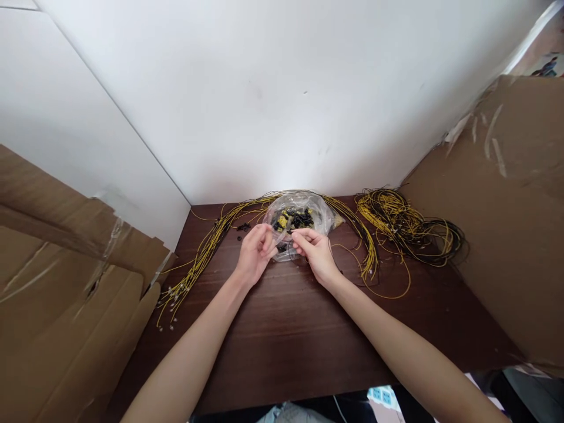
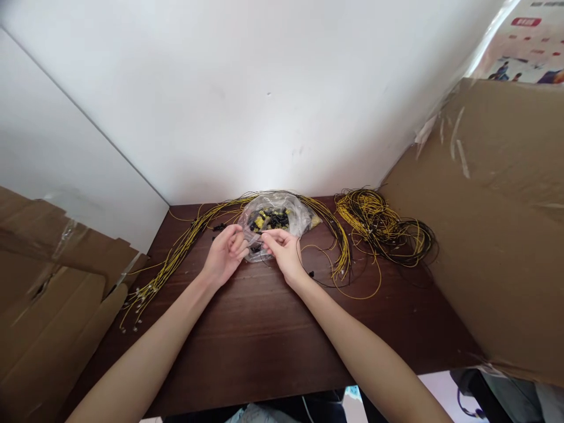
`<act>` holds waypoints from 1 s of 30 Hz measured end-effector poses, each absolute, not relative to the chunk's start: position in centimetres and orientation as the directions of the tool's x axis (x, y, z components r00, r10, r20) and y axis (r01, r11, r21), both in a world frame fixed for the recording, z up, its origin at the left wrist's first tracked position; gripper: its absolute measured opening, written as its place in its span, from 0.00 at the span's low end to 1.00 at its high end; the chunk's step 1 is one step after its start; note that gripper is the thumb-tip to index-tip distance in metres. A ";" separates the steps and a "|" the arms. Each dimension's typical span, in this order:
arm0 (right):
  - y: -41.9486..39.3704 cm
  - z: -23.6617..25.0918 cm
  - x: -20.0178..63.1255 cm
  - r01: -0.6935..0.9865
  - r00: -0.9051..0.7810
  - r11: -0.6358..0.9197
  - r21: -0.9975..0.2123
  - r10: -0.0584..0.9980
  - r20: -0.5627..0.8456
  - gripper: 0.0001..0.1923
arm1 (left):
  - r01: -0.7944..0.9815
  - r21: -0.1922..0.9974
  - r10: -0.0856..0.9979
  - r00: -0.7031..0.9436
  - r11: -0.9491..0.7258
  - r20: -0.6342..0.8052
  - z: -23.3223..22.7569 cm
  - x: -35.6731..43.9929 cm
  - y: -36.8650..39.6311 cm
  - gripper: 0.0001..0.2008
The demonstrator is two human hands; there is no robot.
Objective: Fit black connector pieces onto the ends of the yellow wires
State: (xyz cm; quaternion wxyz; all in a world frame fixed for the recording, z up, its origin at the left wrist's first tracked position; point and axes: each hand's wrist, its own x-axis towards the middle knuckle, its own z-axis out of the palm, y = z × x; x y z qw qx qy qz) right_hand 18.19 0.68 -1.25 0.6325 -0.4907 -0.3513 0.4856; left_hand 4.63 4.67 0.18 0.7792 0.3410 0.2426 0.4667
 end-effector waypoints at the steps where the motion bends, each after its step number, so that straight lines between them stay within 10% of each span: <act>1: 0.6 -1.3 18.1 -0.217 0.262 0.063 -0.974 0.965 0.004 0.13 | -0.545 0.785 0.907 0.418 0.295 -0.050 0.0 4.8 4.6 0.10; 30: -0.2 -1.4 18.1 -0.032 0.280 0.218 -0.975 0.939 0.200 0.07 | -0.229 0.971 0.906 0.421 0.065 0.038 -1.3 5.2 3.9 0.11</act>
